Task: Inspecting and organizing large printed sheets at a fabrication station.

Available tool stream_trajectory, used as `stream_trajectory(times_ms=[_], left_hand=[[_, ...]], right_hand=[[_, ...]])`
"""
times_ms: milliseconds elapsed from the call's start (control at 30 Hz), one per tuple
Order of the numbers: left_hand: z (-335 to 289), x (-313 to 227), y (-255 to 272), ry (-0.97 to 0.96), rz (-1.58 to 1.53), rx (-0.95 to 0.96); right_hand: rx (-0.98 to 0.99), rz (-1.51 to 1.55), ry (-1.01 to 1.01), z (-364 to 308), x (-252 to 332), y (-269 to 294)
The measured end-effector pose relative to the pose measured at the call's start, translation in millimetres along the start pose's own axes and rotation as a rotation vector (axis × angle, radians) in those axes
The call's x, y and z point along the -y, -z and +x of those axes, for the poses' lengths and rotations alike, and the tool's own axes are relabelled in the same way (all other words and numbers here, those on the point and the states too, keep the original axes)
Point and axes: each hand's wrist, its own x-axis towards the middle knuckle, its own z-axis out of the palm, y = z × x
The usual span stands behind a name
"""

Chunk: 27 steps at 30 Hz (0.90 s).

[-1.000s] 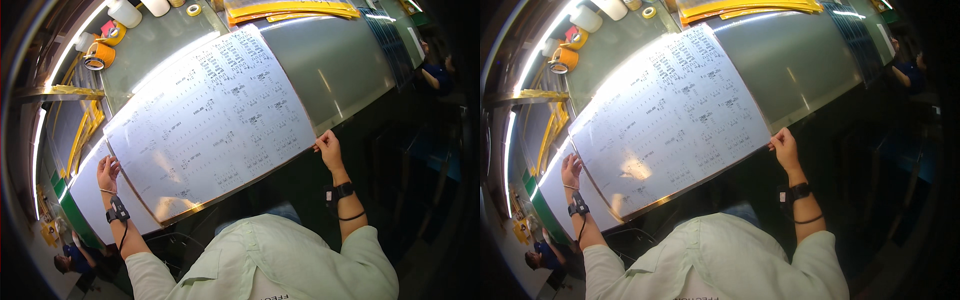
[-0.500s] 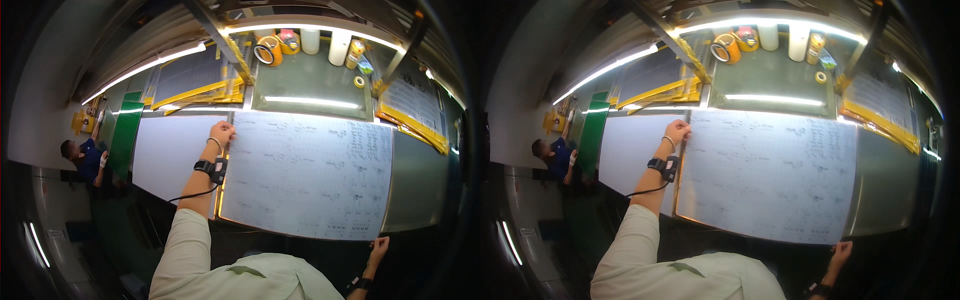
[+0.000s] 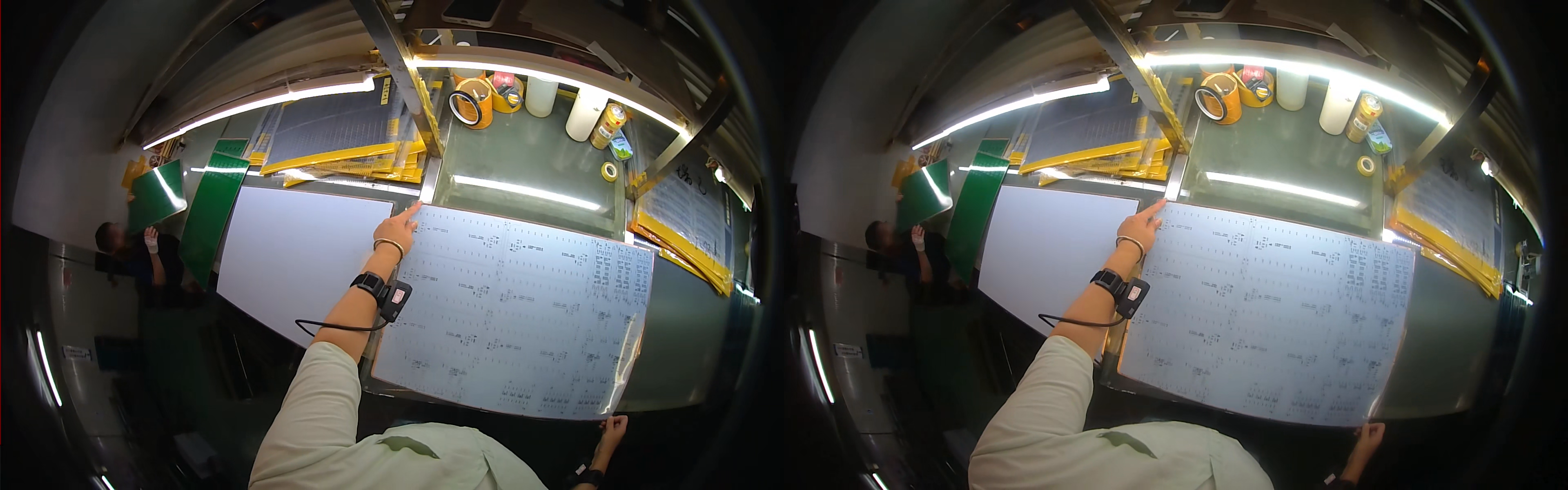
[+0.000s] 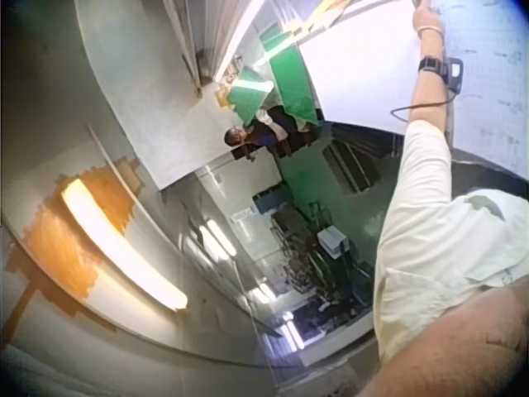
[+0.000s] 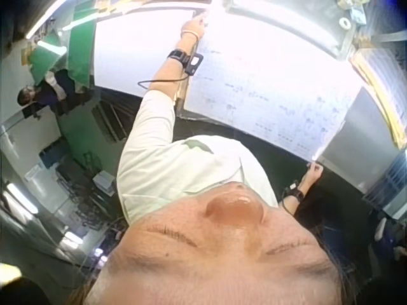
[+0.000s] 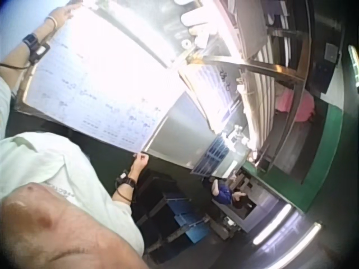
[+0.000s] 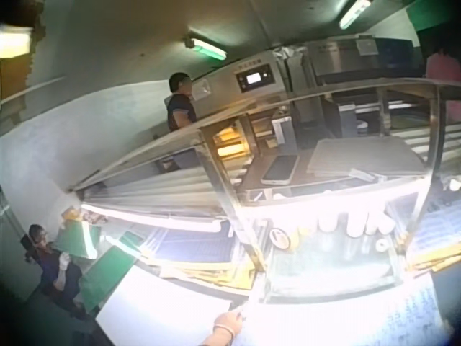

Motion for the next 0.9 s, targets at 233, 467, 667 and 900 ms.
stream_trajectory(times_ms=[233,467,667,900], left_hand=[[-1,-23,11,-0.032,0.383,0.126],[-2,-21,-5,-0.102,0.497,-0.047],[-7,2,-40,-0.388,0.331,-0.45],[-14,-15,-34,-0.311,0.286,-0.373]], right_hand=[[-0.019,0.072,-0.045,-9,20,-6],[-0.293,-0.808,0.446,-6,36,-8],[-0.182,-1.061,0.931,100,180,-140],[-0.331,-1.059,0.929,201,216,-179]])
